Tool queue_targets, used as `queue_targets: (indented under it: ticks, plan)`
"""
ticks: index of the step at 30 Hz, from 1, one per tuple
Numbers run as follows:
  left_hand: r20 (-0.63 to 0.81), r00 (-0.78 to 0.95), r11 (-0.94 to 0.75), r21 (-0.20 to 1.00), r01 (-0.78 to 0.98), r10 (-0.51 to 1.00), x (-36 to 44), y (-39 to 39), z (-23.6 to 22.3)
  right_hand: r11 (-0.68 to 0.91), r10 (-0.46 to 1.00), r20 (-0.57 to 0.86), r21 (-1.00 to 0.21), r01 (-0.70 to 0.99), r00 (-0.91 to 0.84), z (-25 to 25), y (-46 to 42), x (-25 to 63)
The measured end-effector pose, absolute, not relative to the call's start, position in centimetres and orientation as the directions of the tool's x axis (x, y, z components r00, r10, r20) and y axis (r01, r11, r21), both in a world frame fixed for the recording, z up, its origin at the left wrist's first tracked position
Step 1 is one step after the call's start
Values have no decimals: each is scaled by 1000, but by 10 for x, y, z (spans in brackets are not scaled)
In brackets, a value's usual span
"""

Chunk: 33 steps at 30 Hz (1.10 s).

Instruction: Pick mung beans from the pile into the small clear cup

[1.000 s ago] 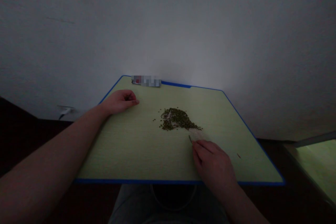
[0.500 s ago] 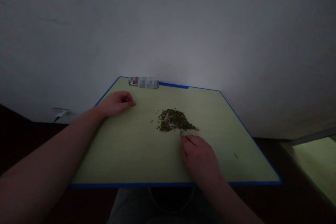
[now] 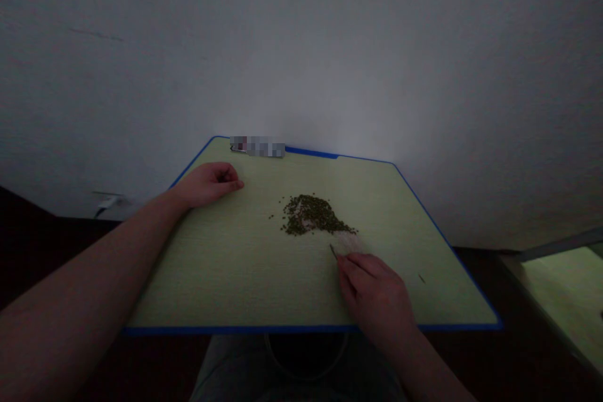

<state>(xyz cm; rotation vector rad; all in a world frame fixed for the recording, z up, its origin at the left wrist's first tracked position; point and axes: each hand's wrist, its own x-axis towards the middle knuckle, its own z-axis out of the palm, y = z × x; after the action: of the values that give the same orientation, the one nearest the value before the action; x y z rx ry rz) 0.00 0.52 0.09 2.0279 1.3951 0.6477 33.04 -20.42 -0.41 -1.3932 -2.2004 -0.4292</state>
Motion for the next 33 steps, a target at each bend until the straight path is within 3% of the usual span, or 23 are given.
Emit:
queue_targets:
  ticks: [6,13,23,33]
  plan:
    - [60,319,-268,699,664,946,0,5,0,472,766,539,-100,876,-351,1,-200,324]
    - [58,318,-268,692,670,946,0,5,0,444,818,394,31,895,-420,-1,-188,321]
    - [64,336,-282,698,658,940,-2,6,-2,416,855,406,-166,894,-323,7,-170,317]
    - [49,329,-265,708,655,943,1,5,1,565,777,427,-147,812,-463,4,-176,308]
